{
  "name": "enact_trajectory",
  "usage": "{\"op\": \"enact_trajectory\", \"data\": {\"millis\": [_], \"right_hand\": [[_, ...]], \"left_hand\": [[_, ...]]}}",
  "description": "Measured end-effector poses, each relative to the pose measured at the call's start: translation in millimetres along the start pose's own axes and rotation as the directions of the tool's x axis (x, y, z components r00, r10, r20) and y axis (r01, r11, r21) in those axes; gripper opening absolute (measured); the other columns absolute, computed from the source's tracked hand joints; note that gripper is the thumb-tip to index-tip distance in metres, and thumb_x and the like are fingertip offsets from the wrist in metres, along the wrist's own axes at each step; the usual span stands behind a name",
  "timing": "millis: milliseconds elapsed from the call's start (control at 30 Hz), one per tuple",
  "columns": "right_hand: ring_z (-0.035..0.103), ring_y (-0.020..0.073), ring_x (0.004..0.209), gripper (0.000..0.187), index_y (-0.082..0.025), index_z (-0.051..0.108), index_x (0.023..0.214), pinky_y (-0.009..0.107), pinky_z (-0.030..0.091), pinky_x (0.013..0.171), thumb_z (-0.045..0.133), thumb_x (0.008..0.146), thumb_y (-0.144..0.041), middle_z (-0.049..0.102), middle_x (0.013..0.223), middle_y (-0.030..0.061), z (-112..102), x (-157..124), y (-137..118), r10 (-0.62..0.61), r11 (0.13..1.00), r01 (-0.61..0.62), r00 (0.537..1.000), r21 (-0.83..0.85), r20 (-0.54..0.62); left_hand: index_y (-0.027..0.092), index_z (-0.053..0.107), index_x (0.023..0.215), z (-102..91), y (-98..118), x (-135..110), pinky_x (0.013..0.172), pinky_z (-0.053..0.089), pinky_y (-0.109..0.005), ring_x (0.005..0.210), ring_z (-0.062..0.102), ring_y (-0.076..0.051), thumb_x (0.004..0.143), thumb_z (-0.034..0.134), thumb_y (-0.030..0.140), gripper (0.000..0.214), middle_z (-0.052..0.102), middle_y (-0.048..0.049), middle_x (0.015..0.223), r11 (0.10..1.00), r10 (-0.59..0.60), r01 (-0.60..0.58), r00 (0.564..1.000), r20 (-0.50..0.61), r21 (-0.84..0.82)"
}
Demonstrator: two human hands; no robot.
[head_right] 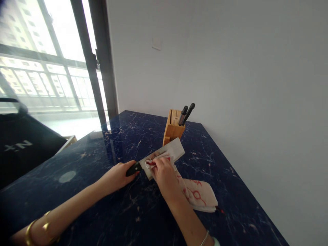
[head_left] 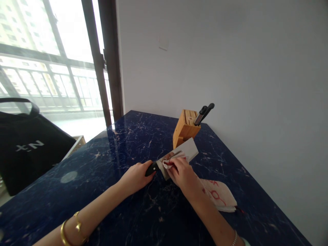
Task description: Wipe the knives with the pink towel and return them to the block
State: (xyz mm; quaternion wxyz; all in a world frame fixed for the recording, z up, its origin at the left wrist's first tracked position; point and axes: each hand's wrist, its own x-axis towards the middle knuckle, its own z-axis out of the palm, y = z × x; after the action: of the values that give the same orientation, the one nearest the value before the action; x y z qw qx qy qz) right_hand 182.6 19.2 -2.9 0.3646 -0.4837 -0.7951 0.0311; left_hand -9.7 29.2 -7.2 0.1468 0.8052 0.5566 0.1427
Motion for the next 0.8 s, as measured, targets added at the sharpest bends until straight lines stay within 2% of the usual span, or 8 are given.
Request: {"op": "enact_trajectory", "data": {"millis": [233,467,700,800], "right_hand": [[0.052,0.017,0.083,0.01,-0.02,0.055,0.084,0.029,0.041,0.074,0.047,0.08,-0.015,0.056,0.083,0.0039,7,-3,-17,0.005,1.0,-0.004,0.998,-0.025,0.069],[0.053,0.0154,0.079,0.01,-0.02,0.052,0.075,0.026,0.041,0.071,0.048,0.078,-0.012,0.056,0.081,0.0027,8,-10,-17,0.027,0.999,-0.023,0.992,-0.034,0.123],[0.053,0.0162,0.082,0.009,-0.019,0.054,0.082,0.027,0.04,0.075,0.046,0.081,-0.016,0.057,0.083,0.0038,7,-4,-23,0.097,0.994,-0.098,0.995,0.05,0.023],[0.052,0.0167,0.083,0.01,-0.018,0.055,0.083,0.028,0.039,0.077,0.045,0.081,-0.015,0.056,0.084,0.0052,6,0,-28,0.101,0.994,-0.103,0.994,0.048,0.039]], "left_hand": [[0.024,0.052,0.088,4.2,-3,-1,0.059,0.037,-0.024,0.073,0.062,-0.02,0.08,0.044,0.039,0.019,0.064,-0.0034,0.075,1.0,0.026,-0.026,0.999,-0.025,0.008],[0.024,0.051,0.088,2.1,-6,-1,0.055,0.037,-0.024,0.07,0.062,-0.021,0.08,0.042,0.041,0.021,0.063,-0.0029,0.073,0.996,0.08,-0.079,0.996,-0.048,0.037],[0.024,0.05,0.093,-3.1,0,-3,0.056,0.038,-0.025,0.073,0.063,-0.022,0.081,0.041,0.04,0.022,0.064,-0.0028,0.076,0.99,0.091,-0.088,0.996,-0.023,0.109],[0.025,0.05,0.096,-3.2,0,-4,0.057,0.038,-0.025,0.073,0.063,-0.022,0.081,0.041,0.04,0.023,0.064,-0.0027,0.076,0.988,0.097,-0.092,0.995,-0.028,0.126]]}}
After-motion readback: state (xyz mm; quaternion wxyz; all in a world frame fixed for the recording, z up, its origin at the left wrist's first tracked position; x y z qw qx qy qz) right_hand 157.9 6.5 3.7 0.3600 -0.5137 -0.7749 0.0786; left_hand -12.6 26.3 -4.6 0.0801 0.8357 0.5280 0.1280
